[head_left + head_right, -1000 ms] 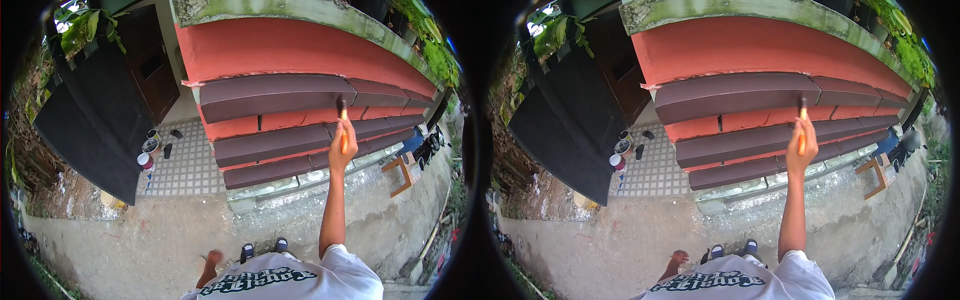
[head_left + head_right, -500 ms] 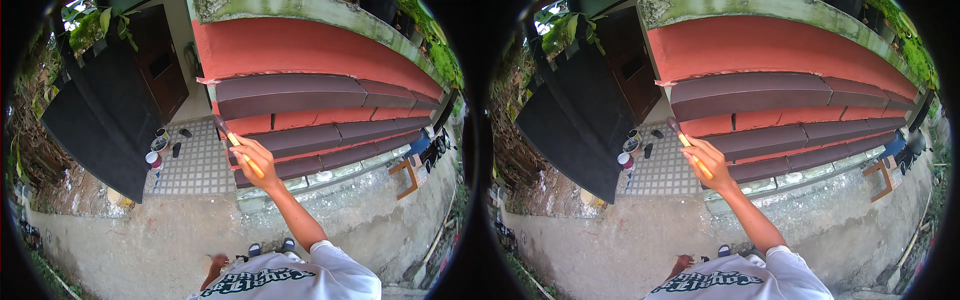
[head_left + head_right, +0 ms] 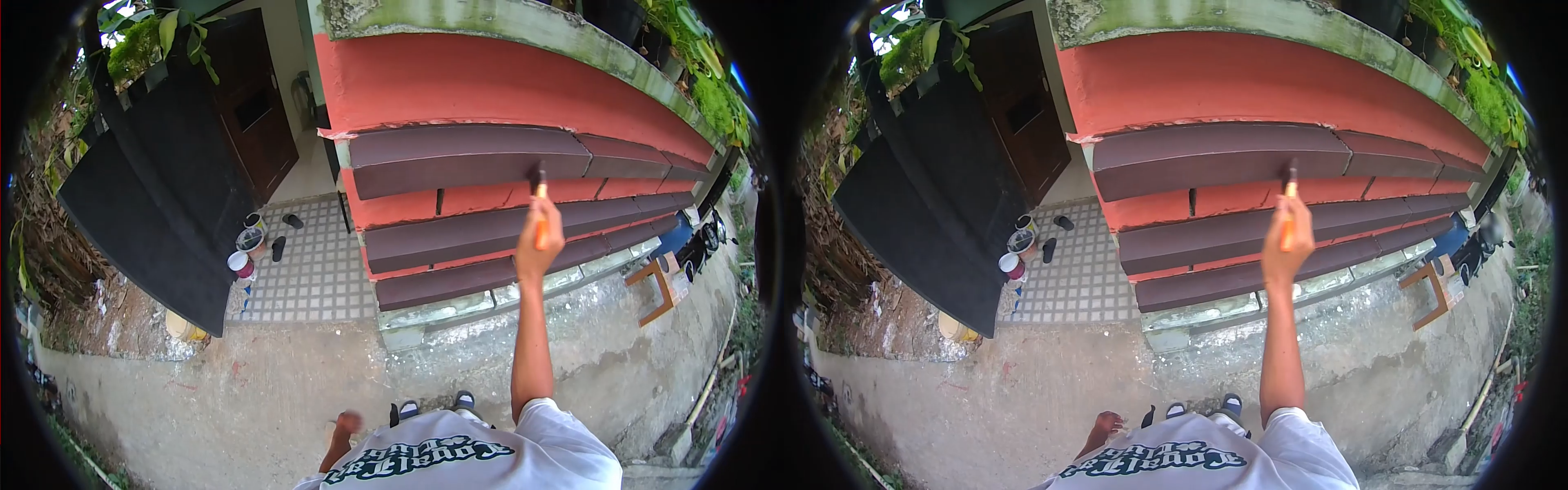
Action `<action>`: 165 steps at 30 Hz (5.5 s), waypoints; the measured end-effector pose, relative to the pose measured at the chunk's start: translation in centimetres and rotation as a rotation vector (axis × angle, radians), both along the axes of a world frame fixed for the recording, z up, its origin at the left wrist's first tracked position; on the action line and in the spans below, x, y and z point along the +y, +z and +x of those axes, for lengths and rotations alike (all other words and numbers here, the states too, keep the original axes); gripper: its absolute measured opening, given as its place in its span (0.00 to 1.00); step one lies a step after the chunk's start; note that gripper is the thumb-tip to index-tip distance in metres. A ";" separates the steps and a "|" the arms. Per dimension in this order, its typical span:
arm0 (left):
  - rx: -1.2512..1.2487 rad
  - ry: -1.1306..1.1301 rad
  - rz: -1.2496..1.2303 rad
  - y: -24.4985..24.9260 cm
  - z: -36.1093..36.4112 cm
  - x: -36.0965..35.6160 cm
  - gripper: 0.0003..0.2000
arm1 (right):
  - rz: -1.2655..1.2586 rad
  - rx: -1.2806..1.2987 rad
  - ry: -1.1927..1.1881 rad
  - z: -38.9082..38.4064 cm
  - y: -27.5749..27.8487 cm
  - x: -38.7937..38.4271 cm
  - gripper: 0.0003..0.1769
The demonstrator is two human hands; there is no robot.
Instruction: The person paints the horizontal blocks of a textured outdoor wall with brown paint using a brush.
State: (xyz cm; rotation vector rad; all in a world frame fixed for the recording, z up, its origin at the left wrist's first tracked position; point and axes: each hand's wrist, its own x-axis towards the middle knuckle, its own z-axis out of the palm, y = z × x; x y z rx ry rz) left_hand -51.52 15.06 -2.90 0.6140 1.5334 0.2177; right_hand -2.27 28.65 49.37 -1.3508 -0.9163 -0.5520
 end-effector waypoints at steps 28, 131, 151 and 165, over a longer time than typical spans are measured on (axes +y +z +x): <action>-0.047 -0.090 0.014 0.8 0.6 0.8 0.09 | 0.099 -0.154 -0.099 12.6 3.0 -3.2 0.12; 0.053 -1.482 0.176 3.9 134.7 -5.5 0.10 | -0.344 0.668 -0.652 94.1 -12.7 -60.4 0.12; 0.141 -1.378 0.058 2.2 165.0 -18.3 0.13 | -0.467 0.696 -0.551 143.2 -15.7 -71.3 0.08; -0.146 -1.120 0.283 10.5 196.0 -19.4 0.10 | -0.207 1.097 -0.392 179.9 -30.7 -71.4 0.11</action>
